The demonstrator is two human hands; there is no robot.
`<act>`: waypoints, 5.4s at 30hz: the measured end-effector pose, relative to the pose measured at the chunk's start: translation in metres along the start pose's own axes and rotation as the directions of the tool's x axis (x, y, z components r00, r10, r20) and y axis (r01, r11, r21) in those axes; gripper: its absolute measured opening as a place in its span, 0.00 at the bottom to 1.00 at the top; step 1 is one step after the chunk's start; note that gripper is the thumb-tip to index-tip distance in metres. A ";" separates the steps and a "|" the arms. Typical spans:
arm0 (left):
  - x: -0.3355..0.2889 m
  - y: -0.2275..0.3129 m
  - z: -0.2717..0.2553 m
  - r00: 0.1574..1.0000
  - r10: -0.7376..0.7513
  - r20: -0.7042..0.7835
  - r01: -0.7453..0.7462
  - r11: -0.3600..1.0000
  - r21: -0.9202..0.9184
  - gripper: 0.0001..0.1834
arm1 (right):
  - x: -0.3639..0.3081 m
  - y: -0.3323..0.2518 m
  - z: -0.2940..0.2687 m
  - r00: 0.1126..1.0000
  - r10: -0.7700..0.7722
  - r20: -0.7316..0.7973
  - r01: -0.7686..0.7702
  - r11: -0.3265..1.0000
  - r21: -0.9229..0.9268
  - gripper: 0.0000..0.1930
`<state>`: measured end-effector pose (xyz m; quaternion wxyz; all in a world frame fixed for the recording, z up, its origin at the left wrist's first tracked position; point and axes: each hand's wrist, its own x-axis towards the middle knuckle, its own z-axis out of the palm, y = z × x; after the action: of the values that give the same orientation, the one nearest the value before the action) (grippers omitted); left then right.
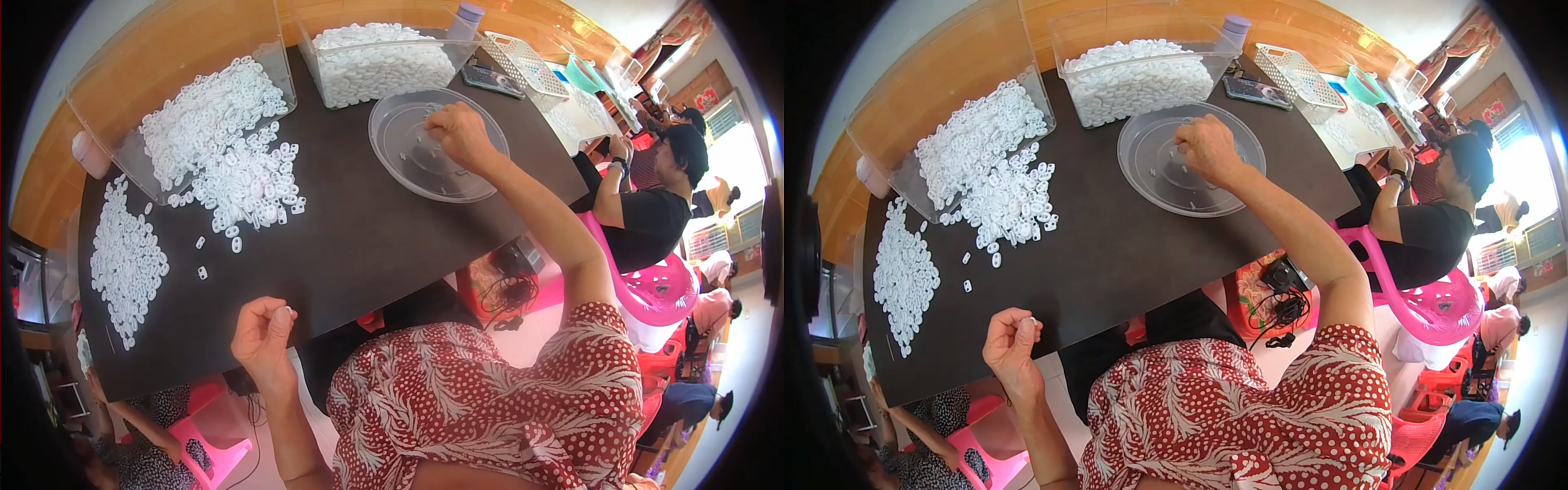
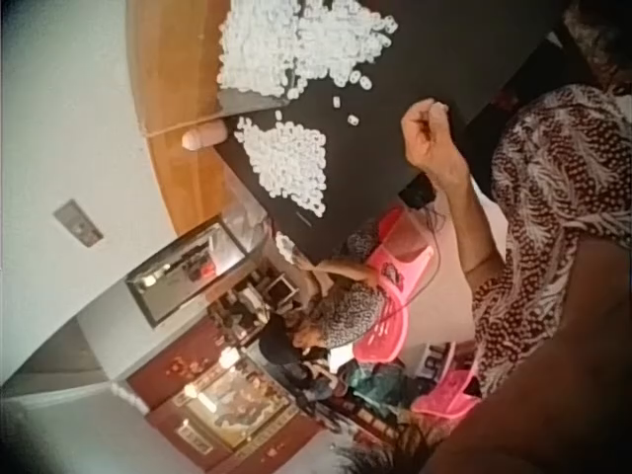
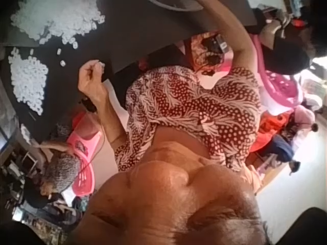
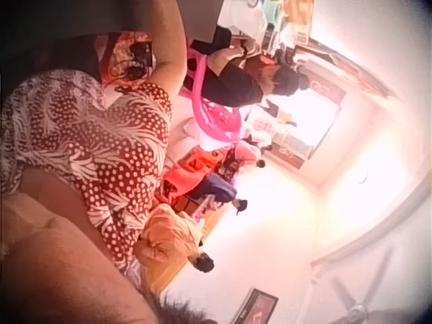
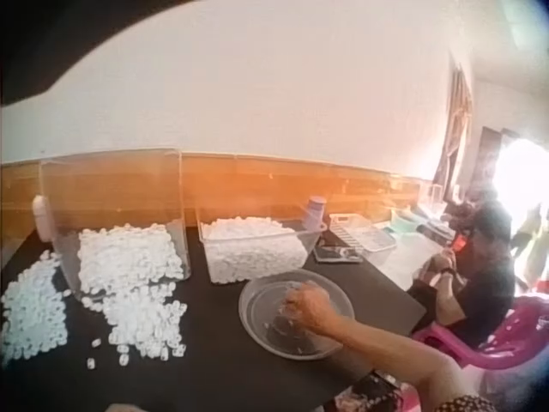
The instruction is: Assembling small white plastic components by manually inserting tiny gray pins into them.
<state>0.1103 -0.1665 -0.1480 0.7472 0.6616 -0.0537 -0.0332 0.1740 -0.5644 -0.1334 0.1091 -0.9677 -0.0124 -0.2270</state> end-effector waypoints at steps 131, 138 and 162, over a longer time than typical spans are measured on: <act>0.049 -0.001 -0.023 0.994 0.008 -0.108 -0.018 0.996 -0.090 0.05 | -0.016 -0.230 0.063 0.967 0.002 0.255 -0.213 0.561 0.800 0.05; 0.029 -0.003 -0.025 0.993 -0.052 -0.108 0.024 0.969 -0.248 0.06 | -0.013 -0.223 0.079 0.989 -0.048 0.140 -0.059 0.736 0.674 0.05; 0.007 -0.003 -0.020 0.996 -0.081 -0.036 0.053 0.870 -0.491 0.08 | -0.036 -0.244 0.050 0.947 -0.009 0.320 -0.299 0.325 0.897 0.04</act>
<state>0.1195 -0.1480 -0.1534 0.8899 0.4531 0.0004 -0.0531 0.1457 -0.3147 -0.1426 0.6616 -0.7460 -0.0674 -0.0351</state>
